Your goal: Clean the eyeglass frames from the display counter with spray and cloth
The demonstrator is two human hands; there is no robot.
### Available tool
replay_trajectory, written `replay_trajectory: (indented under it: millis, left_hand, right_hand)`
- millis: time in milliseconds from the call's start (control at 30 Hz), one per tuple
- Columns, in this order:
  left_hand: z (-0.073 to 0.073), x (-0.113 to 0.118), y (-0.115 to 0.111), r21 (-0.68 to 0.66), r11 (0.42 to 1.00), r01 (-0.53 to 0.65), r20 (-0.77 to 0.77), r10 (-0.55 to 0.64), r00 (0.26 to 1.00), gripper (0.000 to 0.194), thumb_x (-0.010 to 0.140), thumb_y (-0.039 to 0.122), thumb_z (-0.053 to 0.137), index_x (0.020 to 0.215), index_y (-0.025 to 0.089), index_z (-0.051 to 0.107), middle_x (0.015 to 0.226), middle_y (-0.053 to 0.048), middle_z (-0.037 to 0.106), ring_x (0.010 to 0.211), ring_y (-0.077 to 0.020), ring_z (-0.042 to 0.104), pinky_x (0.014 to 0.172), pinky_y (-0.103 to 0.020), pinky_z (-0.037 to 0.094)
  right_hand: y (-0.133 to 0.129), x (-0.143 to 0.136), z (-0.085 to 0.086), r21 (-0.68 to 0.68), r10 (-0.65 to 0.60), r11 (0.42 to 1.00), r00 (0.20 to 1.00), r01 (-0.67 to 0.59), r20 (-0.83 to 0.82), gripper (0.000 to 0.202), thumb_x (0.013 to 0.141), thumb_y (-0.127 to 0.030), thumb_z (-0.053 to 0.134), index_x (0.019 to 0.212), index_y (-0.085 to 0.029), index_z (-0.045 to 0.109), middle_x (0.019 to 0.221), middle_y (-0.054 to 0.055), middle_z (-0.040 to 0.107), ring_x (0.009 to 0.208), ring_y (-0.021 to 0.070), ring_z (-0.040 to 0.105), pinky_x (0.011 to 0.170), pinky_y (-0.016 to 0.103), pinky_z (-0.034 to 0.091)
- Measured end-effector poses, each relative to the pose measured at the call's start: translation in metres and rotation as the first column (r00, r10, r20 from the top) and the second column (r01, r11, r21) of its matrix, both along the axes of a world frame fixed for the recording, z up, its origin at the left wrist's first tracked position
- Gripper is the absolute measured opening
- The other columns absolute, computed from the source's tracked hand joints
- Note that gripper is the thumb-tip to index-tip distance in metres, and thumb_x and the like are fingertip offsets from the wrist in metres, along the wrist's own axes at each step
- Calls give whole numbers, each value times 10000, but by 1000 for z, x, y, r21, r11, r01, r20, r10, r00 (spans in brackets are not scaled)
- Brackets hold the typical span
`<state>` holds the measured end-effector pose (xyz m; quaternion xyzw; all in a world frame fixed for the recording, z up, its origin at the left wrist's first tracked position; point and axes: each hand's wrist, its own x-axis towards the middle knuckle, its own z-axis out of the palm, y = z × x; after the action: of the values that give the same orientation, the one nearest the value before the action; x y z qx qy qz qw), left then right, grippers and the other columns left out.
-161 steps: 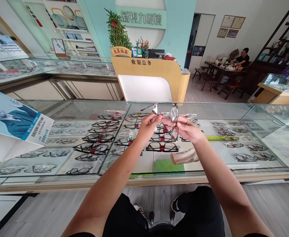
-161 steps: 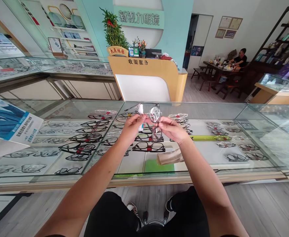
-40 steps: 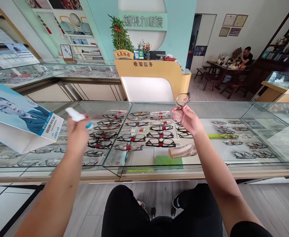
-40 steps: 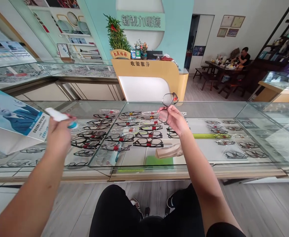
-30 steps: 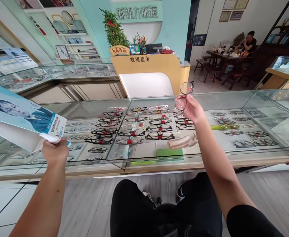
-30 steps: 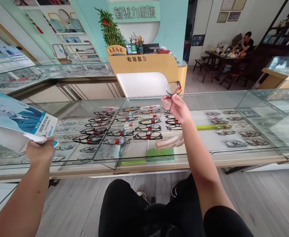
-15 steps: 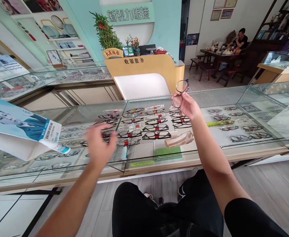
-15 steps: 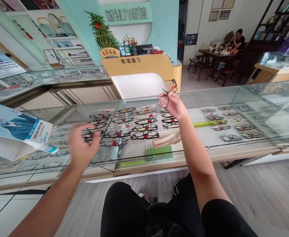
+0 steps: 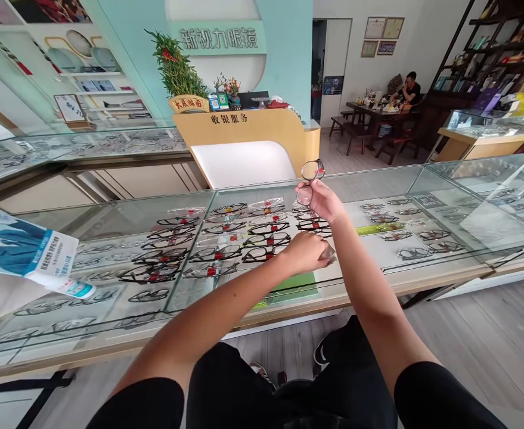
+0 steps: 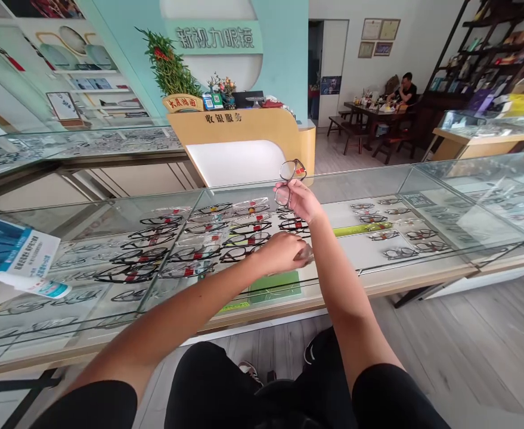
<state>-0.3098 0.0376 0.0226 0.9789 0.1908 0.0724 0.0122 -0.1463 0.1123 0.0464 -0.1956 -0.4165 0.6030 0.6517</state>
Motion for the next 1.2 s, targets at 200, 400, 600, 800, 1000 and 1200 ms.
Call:
replay_trajectory:
  millis: [200,400,600,800,1000,1200]
  left_hand:
    - [-12,-6,-10,44,995,-87,56,85,995,149,1032,176,713,991,179,856,961,-121,847,934,-320,805,853,-440,542]
    - [-21,-7,-18,-22,992,-123,153,125,980,124,1051,185,718,985,203,822,985,-121,818,1009,-321,783,889,-428,547]
    - [2,-32,-8,-604,786,-135,394,441,806,138,1067,337,658,997,257,745,959,-32,811,865,-240,721,799,-366,495]
    - [36,-65,54,-935,266,234,352,768,535,351,726,456,972,930,217,815,898,-40,799,827,-231,700,760,-338,511]
    - [48,-95,96,-898,95,430,303,841,447,638,541,565,1154,935,198,812,876,-55,800,792,-229,728,728,-351,592]
    - [36,-120,111,-817,392,423,499,848,178,696,549,660,1144,891,224,723,804,9,740,723,-177,691,679,-307,554]
  right_hand:
    - [0,-3,-1,0,43,999,999,-43,-3,334,957,-322,946,934,-269,617,1102,32,854,1104,223,833,826,308,669]
    - [-2,-5,0,6,31,999,999,-31,21,328,973,-353,934,954,-281,615,1125,32,846,1130,232,819,812,313,657]
    - [-4,-1,4,37,4,999,1000,-4,-2,326,950,-364,945,950,-284,629,1130,34,850,1122,241,815,792,325,653]
    - [-6,1,5,12,-47,999,999,47,-13,278,968,-352,919,940,-282,651,1132,41,851,1125,237,821,807,333,666]
    - [-6,-2,2,29,-32,999,999,32,10,337,932,-385,964,937,-280,644,1105,43,855,1093,252,837,755,340,679]
    - [-19,-19,0,30,46,998,992,-50,118,315,918,-419,980,951,-274,702,1141,69,881,1117,253,847,867,373,724]
